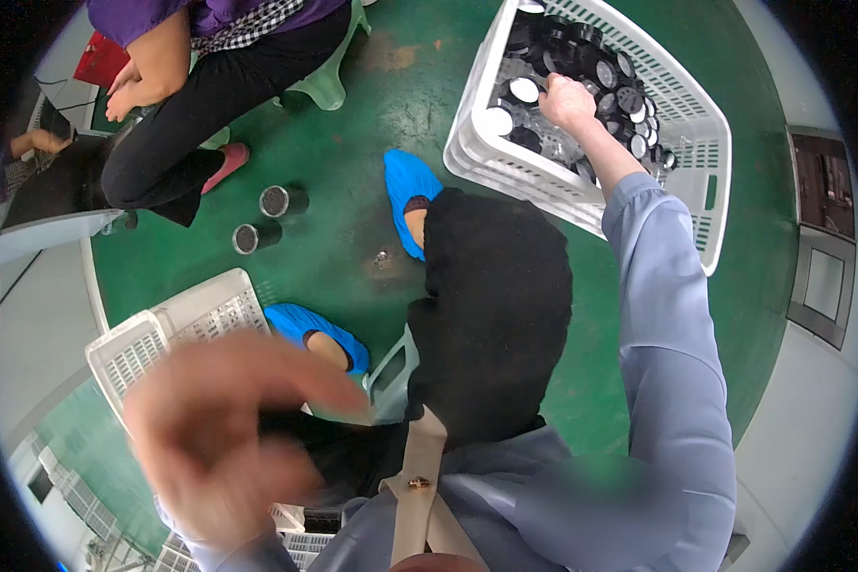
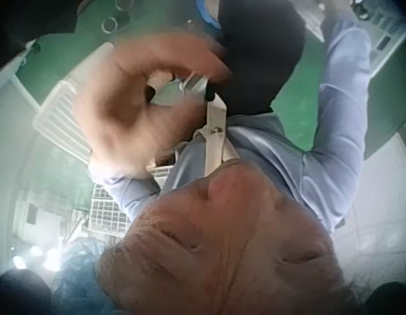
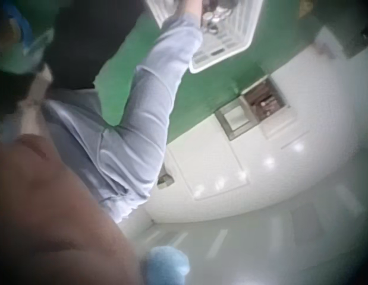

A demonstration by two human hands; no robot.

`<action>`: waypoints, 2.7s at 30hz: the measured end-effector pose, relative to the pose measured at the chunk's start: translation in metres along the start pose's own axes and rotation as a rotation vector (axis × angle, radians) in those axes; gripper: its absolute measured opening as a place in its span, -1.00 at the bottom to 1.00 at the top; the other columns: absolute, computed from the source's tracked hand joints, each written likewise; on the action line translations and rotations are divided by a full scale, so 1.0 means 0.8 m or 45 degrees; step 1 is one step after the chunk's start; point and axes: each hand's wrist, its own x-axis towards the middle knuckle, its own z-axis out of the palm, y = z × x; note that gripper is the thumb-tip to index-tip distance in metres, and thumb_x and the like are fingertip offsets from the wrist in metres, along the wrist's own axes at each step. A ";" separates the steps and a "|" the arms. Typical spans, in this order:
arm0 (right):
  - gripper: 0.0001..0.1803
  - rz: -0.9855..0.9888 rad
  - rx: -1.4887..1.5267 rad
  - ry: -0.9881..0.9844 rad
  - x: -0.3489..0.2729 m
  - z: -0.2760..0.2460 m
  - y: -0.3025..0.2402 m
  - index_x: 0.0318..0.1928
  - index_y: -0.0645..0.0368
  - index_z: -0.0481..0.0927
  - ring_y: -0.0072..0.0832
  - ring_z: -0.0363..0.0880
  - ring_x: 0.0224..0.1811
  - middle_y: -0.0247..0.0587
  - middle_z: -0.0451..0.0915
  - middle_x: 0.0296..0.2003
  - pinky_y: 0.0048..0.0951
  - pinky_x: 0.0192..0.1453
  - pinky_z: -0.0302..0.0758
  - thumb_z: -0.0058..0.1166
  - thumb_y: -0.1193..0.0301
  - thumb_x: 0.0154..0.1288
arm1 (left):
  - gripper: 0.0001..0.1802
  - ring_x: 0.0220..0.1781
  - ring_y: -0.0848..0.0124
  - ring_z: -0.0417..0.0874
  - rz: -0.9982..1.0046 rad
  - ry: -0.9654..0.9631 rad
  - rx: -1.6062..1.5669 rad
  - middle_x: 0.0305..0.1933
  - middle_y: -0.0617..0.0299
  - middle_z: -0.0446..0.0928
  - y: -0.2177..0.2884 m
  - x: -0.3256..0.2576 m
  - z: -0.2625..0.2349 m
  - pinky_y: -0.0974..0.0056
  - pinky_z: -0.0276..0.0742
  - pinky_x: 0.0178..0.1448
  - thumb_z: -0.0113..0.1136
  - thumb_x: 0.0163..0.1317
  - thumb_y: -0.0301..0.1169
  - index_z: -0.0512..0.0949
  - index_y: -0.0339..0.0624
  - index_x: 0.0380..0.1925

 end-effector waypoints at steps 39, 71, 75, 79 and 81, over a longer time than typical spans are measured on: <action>-0.33 -0.592 0.585 0.645 -0.201 -0.137 -0.059 0.09 0.18 0.45 0.00 0.69 0.11 0.10 0.59 0.13 -0.11 0.15 0.65 0.59 0.30 0.06 | -0.42 0.01 0.28 0.74 0.052 1.530 0.418 -0.01 0.10 0.69 -0.471 0.056 -0.128 0.13 0.61 0.23 0.62 0.07 -0.37 0.54 -0.25 0.06; -0.35 -1.523 0.538 0.319 -0.495 -0.273 -0.253 0.16 0.26 0.61 0.00 0.71 0.12 0.04 0.62 0.13 -0.14 0.16 0.67 0.55 0.43 0.01 | -0.18 0.06 0.10 0.79 0.681 1.219 0.321 0.06 -0.05 0.68 -0.236 -0.127 0.028 0.09 0.68 0.20 0.56 -0.04 -0.38 0.44 -0.32 0.27; -0.10 -1.463 0.366 0.148 -0.498 -0.290 -0.269 0.35 0.25 0.46 0.00 0.68 0.19 0.01 0.65 0.13 -0.11 0.30 0.60 0.60 0.40 -0.04 | -0.17 0.09 0.04 0.79 0.700 1.190 0.321 0.08 -0.09 0.68 -0.231 -0.132 0.029 0.06 0.68 0.22 0.55 -0.03 -0.36 0.43 -0.33 0.28; -0.04 -1.585 0.418 0.026 -0.493 -0.304 -0.282 0.42 0.28 0.44 -0.08 0.67 0.24 0.00 0.65 0.15 -0.13 0.35 0.58 0.62 0.32 0.00 | -0.18 0.13 0.05 0.79 0.711 1.193 0.302 0.10 -0.08 0.68 -0.230 -0.134 0.029 0.06 0.68 0.24 0.54 -0.03 -0.38 0.44 -0.34 0.28; -0.08 -1.533 0.600 -0.104 -0.494 -0.301 -0.286 0.41 0.29 0.46 -0.12 0.67 0.24 0.01 0.65 0.15 -0.15 0.35 0.58 0.60 0.23 0.07 | -0.17 0.13 0.05 0.79 0.727 1.210 0.345 0.11 -0.06 0.68 -0.227 -0.134 0.031 0.07 0.69 0.24 0.56 -0.04 -0.38 0.44 -0.31 0.29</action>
